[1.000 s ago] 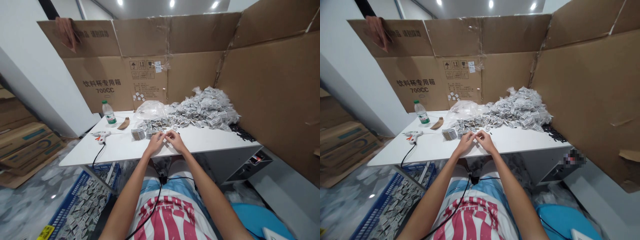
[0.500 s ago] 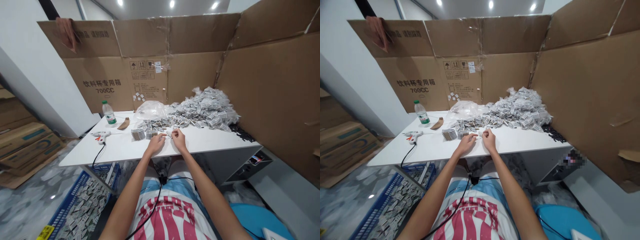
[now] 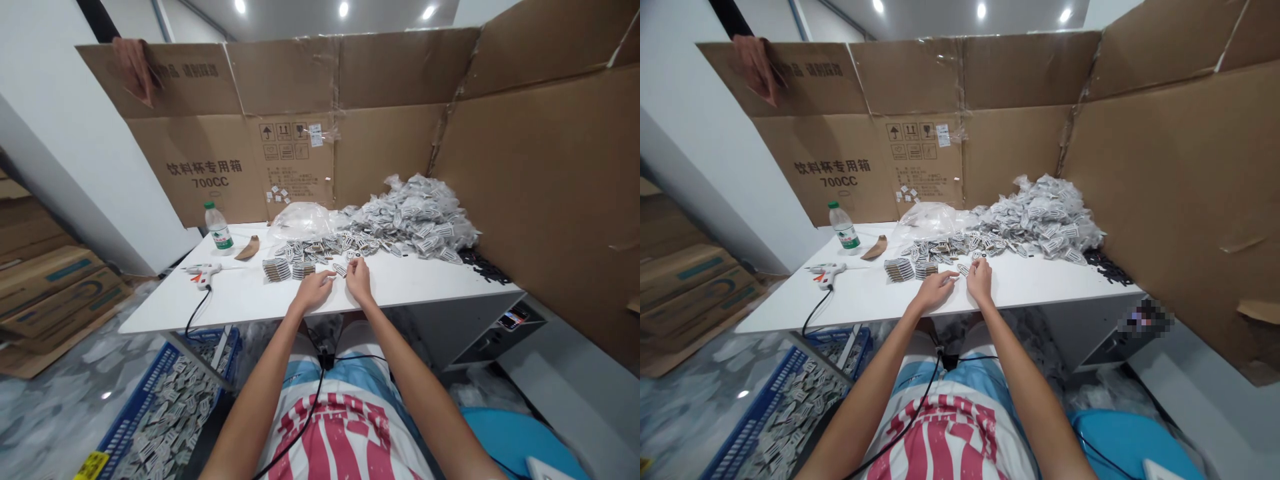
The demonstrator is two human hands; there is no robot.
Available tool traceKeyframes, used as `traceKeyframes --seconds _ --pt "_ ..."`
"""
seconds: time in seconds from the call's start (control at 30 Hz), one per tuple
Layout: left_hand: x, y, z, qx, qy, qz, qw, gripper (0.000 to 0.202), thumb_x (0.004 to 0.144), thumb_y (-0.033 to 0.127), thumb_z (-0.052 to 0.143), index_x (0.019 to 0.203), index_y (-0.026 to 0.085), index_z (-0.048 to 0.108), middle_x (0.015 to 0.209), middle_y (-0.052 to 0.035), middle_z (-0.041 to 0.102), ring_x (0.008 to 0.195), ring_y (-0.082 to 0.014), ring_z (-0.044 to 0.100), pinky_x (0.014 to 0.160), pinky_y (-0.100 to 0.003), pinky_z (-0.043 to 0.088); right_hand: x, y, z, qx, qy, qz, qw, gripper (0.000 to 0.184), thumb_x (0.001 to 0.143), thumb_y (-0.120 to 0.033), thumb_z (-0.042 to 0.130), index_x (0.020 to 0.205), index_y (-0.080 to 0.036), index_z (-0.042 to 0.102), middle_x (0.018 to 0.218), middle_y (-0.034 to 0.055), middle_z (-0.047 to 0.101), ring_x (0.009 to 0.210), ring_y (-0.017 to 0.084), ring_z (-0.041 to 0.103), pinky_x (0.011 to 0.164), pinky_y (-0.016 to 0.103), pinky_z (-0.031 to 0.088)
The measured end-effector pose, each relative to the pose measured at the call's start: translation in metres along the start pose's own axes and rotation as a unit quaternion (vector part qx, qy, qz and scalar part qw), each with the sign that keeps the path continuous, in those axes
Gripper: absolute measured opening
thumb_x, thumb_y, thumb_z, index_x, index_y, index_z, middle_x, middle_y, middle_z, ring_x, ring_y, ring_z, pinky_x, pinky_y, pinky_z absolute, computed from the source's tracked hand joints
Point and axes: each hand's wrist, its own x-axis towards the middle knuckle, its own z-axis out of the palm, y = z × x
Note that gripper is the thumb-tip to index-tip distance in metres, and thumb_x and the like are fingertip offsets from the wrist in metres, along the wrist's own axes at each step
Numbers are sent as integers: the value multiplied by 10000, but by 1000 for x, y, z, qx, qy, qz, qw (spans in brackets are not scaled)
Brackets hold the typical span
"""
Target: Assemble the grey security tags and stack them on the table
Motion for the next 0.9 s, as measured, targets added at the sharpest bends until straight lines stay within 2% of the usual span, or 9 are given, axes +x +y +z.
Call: traceKeyframes --seconds 0.1,0.23,0.33,0.43,0.5,0.57,0.8,0.9 --pt "0 1 1 42 -12 0 999 446 1039 359 499 1425 293 712 1276 -81 787 1174 -295 724 993 -354 506 -2 -1 2 -20 -32 -9 999 103 937 -246 428 1004 -257 506 988 111 656 992 320 586 934 438 456" --pt "0 4 1 103 -29 3 994 470 1046 383 488 1472 313 674 1230 -98 798 1138 -308 737 978 -372 509 -2 -3 2 3 -53 -6 999 62 950 -308 442 990 -274 475 1012 115 673 998 326 618 932 451 476" --pt "0 5 -1 107 -38 6 993 472 1050 399 482 1474 313 670 1227 -95 799 1132 -301 739 975 -366 507 -1 -5 -1 89 -77 7 993 115 971 -396 457 996 -284 455 1022 91 705 982 299 675 917 437 513" --pt "-1 6 -2 103 -41 10 994 450 1049 403 481 1428 306 703 1208 -91 803 1127 -295 740 970 -359 505 -3 -10 -2 209 -123 25 970 186 982 -465 498 1026 -290 451 999 58 756 975 262 737 890 399 554" --pt "-1 7 -3 100 -39 15 994 431 1045 398 484 1387 305 729 1194 -89 806 1112 -298 743 961 -362 505 -5 -13 -3 249 -149 32 956 208 978 -481 525 1032 -290 460 977 53 781 967 255 760 862 384 570" --pt "-1 7 -3 93 -33 16 995 421 1039 397 490 1362 303 743 1181 -88 809 1092 -300 746 952 -364 505 -7 -16 -4 252 -155 36 954 214 967 -481 546 1024 -287 477 958 53 791 954 256 769 844 379 575" --pt "-4 8 -4 1 0 16 1000 344 1033 406 516 1170 287 808 1103 -56 822 1027 -255 746 879 -301 495 -7 -19 -9 180 -133 29 974 186 893 -435 560 978 -271 535 843 31 769 843 247 746 804 363 545" --pt "-5 9 -5 -12 16 4 1000 324 1016 368 540 1204 282 790 1045 -51 821 996 -249 744 883 -299 492 -7 -19 -10 178 -124 50 975 178 859 -428 539 946 -275 517 740 3 729 729 231 711 730 340 533"
